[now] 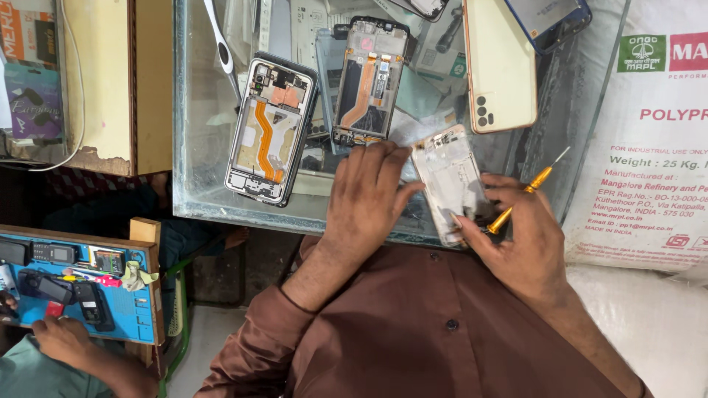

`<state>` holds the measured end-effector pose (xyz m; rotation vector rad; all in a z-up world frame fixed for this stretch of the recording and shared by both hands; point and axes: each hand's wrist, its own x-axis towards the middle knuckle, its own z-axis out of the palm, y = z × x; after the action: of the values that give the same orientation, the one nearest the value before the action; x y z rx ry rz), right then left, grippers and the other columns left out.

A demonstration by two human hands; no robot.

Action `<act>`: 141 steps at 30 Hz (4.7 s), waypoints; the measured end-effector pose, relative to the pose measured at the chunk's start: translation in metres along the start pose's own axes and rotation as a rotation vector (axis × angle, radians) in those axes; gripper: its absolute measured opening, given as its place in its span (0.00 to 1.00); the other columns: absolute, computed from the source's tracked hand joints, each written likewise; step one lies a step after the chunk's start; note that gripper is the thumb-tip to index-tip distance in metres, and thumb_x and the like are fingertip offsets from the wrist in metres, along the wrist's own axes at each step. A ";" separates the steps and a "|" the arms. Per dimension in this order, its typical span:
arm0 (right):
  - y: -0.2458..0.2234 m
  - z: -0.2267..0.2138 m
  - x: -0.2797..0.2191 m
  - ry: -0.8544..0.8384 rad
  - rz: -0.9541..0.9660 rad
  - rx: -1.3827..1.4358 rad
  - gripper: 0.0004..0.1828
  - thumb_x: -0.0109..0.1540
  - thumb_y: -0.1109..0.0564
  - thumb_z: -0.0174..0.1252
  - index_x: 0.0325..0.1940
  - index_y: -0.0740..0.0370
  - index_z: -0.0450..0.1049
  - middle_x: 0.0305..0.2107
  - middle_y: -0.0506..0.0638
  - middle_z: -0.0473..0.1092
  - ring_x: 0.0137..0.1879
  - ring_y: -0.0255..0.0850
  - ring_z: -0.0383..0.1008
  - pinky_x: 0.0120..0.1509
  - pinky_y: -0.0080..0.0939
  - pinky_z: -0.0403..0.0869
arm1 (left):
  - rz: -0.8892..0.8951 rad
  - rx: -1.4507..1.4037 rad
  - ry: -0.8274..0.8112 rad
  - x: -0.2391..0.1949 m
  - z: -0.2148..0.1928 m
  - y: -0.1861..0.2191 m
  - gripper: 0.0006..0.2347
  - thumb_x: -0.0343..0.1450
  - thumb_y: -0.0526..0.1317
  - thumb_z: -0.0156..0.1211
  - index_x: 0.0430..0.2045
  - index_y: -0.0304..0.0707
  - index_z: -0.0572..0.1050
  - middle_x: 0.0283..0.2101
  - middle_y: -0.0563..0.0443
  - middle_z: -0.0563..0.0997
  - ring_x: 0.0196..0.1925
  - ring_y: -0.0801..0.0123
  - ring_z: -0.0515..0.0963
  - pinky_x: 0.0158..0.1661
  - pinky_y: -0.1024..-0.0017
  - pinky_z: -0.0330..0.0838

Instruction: The person uses a screwdriver to remove screws from the internal frame of several disassembled mobile phones. They handle multiple phone chassis, unscrewing components and setting them aside on the glass work surface.

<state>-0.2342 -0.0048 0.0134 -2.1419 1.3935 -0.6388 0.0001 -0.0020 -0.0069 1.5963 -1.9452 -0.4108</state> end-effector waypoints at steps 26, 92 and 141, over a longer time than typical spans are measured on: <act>0.013 0.021 0.032 0.178 -0.084 0.222 0.07 0.68 0.70 0.61 0.49 0.68 0.72 0.48 0.58 0.78 0.51 0.44 0.81 0.54 0.39 0.78 | 0.063 -0.049 0.026 0.028 0.016 0.002 0.13 0.73 0.37 0.65 0.49 0.34 0.75 0.56 0.47 0.77 0.51 0.60 0.82 0.46 0.67 0.79; 0.035 0.018 0.029 0.029 -0.066 0.410 0.11 0.74 0.52 0.53 0.53 0.63 0.72 0.55 0.56 0.77 0.52 0.40 0.72 0.60 0.43 0.71 | -0.006 -0.220 -0.072 0.033 0.026 -0.002 0.10 0.73 0.32 0.62 0.47 0.34 0.74 0.51 0.46 0.77 0.48 0.52 0.83 0.45 0.61 0.79; -0.002 0.027 0.028 0.163 -0.202 0.133 0.10 0.64 0.70 0.67 0.47 0.69 0.75 0.41 0.58 0.77 0.44 0.45 0.78 0.50 0.41 0.75 | 0.011 -0.339 -0.002 0.014 0.014 -0.019 0.17 0.66 0.37 0.71 0.48 0.34 0.76 0.52 0.48 0.76 0.58 0.56 0.77 0.56 0.61 0.75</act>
<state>-0.2056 -0.0256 -0.0031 -2.1801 1.1855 -0.9756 0.0049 -0.0219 -0.0254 1.3656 -1.7718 -0.6969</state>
